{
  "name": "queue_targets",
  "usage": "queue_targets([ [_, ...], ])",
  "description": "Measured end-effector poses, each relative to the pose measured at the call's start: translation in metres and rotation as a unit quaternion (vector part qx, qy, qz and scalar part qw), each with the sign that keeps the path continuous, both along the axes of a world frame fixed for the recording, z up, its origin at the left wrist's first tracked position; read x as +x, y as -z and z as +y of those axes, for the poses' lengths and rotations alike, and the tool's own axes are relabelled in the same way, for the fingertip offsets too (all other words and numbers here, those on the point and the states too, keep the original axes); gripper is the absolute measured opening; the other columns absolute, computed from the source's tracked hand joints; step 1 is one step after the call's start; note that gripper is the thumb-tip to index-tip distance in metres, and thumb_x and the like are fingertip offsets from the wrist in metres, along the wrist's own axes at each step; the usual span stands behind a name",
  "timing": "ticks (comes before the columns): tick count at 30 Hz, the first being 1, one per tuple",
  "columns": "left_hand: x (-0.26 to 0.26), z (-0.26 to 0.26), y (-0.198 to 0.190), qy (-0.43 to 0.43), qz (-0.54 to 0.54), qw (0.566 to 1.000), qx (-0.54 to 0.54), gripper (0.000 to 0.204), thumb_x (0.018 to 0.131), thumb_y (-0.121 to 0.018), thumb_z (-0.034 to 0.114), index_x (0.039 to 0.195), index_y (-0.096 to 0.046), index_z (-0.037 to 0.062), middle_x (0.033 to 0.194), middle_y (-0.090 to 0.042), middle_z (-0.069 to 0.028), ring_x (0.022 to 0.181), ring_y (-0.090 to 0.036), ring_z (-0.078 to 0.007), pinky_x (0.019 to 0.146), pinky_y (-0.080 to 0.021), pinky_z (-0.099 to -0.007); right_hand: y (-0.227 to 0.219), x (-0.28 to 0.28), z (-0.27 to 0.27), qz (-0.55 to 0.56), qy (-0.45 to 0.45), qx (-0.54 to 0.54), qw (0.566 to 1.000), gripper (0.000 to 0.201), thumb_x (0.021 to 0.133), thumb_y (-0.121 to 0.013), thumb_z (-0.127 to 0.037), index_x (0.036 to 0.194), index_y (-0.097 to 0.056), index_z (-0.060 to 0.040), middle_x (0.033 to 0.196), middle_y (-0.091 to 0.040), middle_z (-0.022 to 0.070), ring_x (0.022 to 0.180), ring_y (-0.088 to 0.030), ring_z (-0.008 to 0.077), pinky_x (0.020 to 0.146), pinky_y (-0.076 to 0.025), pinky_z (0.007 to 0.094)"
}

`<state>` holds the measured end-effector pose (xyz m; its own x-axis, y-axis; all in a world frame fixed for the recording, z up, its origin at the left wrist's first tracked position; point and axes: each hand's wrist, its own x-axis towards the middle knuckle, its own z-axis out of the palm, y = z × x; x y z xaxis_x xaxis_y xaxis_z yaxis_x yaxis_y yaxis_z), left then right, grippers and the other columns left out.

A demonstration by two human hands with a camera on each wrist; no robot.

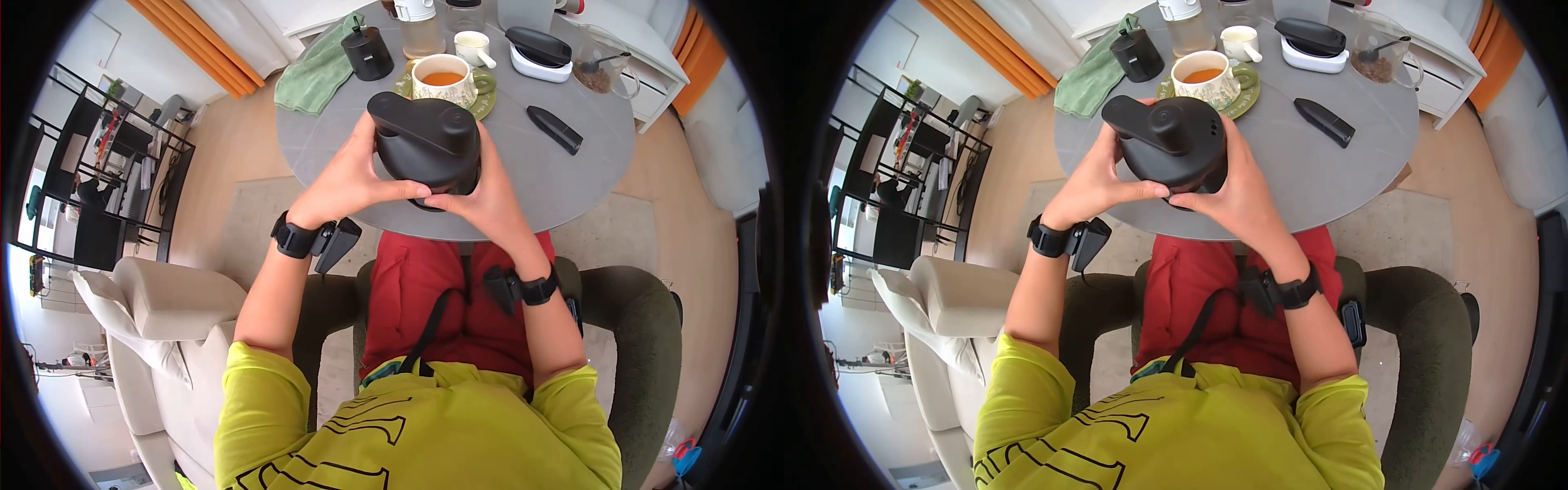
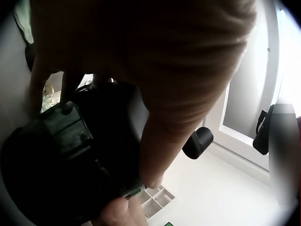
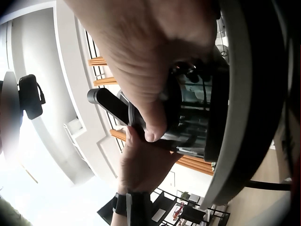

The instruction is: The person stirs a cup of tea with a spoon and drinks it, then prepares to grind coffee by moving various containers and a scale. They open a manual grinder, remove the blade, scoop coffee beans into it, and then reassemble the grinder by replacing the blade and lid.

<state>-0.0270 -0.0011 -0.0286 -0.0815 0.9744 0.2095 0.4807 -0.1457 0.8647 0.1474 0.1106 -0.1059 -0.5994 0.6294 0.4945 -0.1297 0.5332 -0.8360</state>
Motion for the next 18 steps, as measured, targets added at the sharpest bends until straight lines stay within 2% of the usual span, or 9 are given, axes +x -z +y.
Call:
queue_targets([
  [2, -0.001, -0.005, 0.003, -0.041, 0.073, 0.995, 0.047, 0.09, 0.068, -0.088, 0.019, 0.139, -0.034, 0.004, 0.133, -0.048, -0.011, 0.127, -0.044, -0.0225, 0.105, -0.039, -0.0401, -0.008, -0.001, 0.009, -0.015, -0.082, -0.027, 0.996, 0.109, 0.062, -0.09, -0.025, 0.146, -0.026, -0.0016, 0.14, -0.044, 0.0202, 0.131, -0.044, 0.0331, 0.106, -0.039, 0.0414],
  [3, -0.001, -0.007, 0.003, -0.041, 0.07, 0.995, 0.051, 0.09, 0.068, -0.088, 0.019, 0.139, -0.034, 0.004, 0.133, -0.048, -0.011, 0.127, -0.044, -0.0225, 0.105, -0.039, -0.0401, -0.013, -0.001, 0.012, -0.019, -0.082, -0.024, 0.996, 0.109, 0.062, -0.09, -0.025, 0.146, -0.026, -0.0016, 0.14, -0.044, 0.0202, 0.131, -0.044, 0.0331, 0.106, -0.039, 0.0414],
  [5, -0.002, -0.01, 0.003, -0.059, 0.102, 0.992, 0.047, 0.091, 0.068, -0.088, 0.019, 0.137, -0.032, 0.0015, 0.131, -0.049, -0.0157, 0.126, -0.046, -0.0251, 0.104, -0.039, -0.0395, -0.023, 0.0, 0.018, -0.064, -0.15, -0.082, 0.983, 0.108, 0.063, -0.089, -0.025, 0.147, -0.024, -0.0033, 0.144, -0.04, 0.0208, 0.133, -0.042, 0.0328, 0.108, -0.037, 0.0418],
  [9, 0.002, -0.004, 0.016, -0.075, 0.021, 0.994, 0.078, 0.096, 0.067, -0.089, 0.022, 0.137, -0.029, -0.0002, 0.129, -0.05, -0.019, 0.123, -0.049, -0.0289, 0.103, -0.041, -0.0397, -0.03, 0.002, 0.021, -0.137, -0.138, -0.084, 0.977, 0.105, 0.064, -0.087, -0.024, 0.147, -0.026, -0.0047, 0.145, -0.04, 0.0196, 0.133, -0.042, 0.0321, 0.108, -0.037, 0.0414],
  [11, -0.002, 0.002, 0.022, -0.065, 0.009, 0.992, 0.103, 0.098, 0.065, -0.09, 0.025, 0.137, -0.028, -0.0003, 0.128, -0.05, -0.021, 0.12, -0.052, -0.032, 0.102, -0.043, -0.0393, -0.04, 0.005, 0.019, -0.214, -0.092, -0.057, 0.971, 0.103, 0.064, -0.087, -0.023, 0.146, -0.028, -0.0046, 0.144, -0.041, 0.0181, 0.132, -0.043, 0.0313, 0.108, -0.037, 0.041],
  [14, -0.003, -0.001, 0.017, -0.066, 0.007, 0.994, 0.087, 0.097, 0.064, -0.089, 0.026, 0.136, -0.029, -0.0008, 0.129, -0.05, -0.0216, 0.121, -0.052, -0.033, 0.101, -0.044, -0.0403, -0.042, 0.005, 0.014, -0.188, -0.07, -0.018, 0.98, 0.101, 0.064, -0.087, -0.02, 0.146, -0.03, -0.0052, 0.144, -0.042, 0.0168, 0.132, -0.043, 0.03, 0.109, -0.037, 0.0413],
  [16, -0.001, -0.003, 0.017, -0.065, 0.009, 0.994, 0.083, 0.096, 0.064, -0.089, 0.025, 0.135, -0.03, -0.001, 0.13, -0.048, -0.0219, 0.122, -0.051, -0.0337, 0.101, -0.043, -0.0409, -0.042, 0.006, 0.012, -0.177, -0.077, -0.037, 0.98, 0.099, 0.065, -0.086, -0.019, 0.145, -0.03, -0.0056, 0.143, -0.042, 0.0161, 0.133, -0.041, 0.0292, 0.11, -0.036, 0.0421],
  [18, 0.005, -0.004, 0.018, -0.103, 0.1, 0.982, 0.122, 0.088, 0.066, -0.089, 0.019, 0.134, -0.036, 0.0013, 0.126, -0.05, -0.0137, 0.118, -0.052, -0.024, 0.099, -0.044, -0.0361, -0.039, 0.005, 0.014, -0.164, -0.084, -0.055, 0.981, 0.097, 0.066, -0.086, -0.017, 0.145, -0.031, -0.006, 0.143, -0.042, 0.0155, 0.134, -0.04, 0.0283, 0.112, -0.034, 0.0429],
])
